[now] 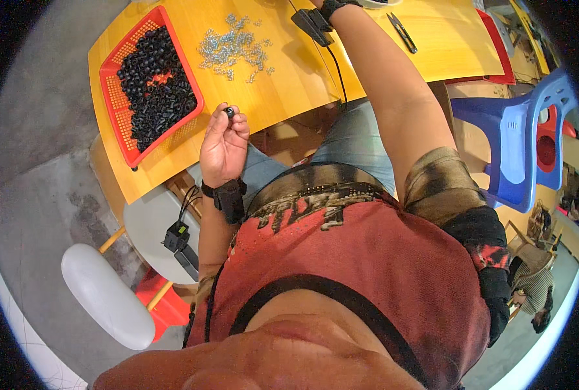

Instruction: The person assembles small components by picking black pieces from a basket and inserting small metal parts into them by hand.

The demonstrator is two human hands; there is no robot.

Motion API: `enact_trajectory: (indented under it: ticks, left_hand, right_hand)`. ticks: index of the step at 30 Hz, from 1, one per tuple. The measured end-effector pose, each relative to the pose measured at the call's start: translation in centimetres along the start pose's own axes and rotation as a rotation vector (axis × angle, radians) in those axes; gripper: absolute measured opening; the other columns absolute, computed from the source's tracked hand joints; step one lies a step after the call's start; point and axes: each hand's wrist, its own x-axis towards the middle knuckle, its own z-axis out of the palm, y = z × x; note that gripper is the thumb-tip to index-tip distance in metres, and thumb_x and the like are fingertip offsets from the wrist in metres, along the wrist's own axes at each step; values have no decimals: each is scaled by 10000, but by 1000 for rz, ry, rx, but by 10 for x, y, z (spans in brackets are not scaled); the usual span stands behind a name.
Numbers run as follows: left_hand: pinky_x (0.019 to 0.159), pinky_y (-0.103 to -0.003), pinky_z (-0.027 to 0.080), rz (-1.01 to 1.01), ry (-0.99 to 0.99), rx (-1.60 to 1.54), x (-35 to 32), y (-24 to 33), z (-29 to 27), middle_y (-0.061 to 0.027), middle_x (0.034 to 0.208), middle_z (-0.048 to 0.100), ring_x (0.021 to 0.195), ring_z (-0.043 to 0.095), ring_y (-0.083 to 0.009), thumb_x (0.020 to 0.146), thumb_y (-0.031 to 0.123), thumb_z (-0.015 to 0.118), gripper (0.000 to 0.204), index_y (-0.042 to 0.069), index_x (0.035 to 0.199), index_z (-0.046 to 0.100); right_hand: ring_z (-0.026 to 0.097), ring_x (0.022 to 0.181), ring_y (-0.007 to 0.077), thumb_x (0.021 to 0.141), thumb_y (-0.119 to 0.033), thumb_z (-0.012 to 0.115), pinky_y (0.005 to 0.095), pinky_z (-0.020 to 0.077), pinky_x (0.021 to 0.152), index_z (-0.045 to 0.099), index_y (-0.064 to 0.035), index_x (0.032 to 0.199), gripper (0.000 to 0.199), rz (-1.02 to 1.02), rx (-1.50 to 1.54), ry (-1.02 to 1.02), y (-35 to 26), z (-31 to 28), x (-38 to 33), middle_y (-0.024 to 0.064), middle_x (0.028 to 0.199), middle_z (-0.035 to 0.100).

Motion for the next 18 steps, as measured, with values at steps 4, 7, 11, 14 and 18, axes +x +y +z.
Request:
enact_trajectory:
  ticks: [4, 7, 11, 14, 18]
  left_hand:
    - [840, -300, 518, -1, 11, -16, 2, -5, 0, -108, 1062, 658, 942, 611, -187, 963, 34, 599, 193, 11, 1154, 619]
    - [840, -304, 517, 23, -13, -10, 0, -7, -3, -117, 1072, 651, 933, 607, -188, 964, 24, 589, 192, 0, 1153, 617]
    - [834, -302, 489, -29, -224, -56, -8, -11, -11, -116, 1086, 642, 936, 582, -200, 954, 51, 597, 225, 36, 1177, 618]
    - [807, -294, 483, -39, -269, -12, -11, -10, -8, -121, 1081, 639, 921, 581, -185, 953, 65, 618, 209, 52, 1161, 625]
    - [790, -283, 480, 13, -232, -31, -30, 4, -13, -121, 1066, 633, 914, 576, -169, 947, 63, 630, 205, 67, 1152, 636]
  right_hand:
    - [684, 783, 257, 818, -203, 756, 368, 538, 693, 692, -38, 1035, 280, 14, 241, 89, 15, 4, -14, 138, 887, 707]
    - [684, 779, 204, 866, -97, 713, 324, 540, 692, 673, -3, 1096, 252, -31, 361, 36, 5, -9, -42, 131, 877, 711]
    - [637, 865, 63, 965, -221, 653, 240, 515, 783, 707, 10, 1058, 255, -126, 376, -343, -4, -4, -87, 16, 964, 725]
    - [648, 883, 81, 953, -168, 669, 242, 523, 811, 697, 22, 1068, 224, -259, 329, -801, -60, -3, -118, 20, 987, 720]
    - [664, 885, 112, 946, -128, 671, 255, 534, 815, 697, 22, 1100, 217, -435, 178, -771, -137, -1, -117, 32, 974, 719]
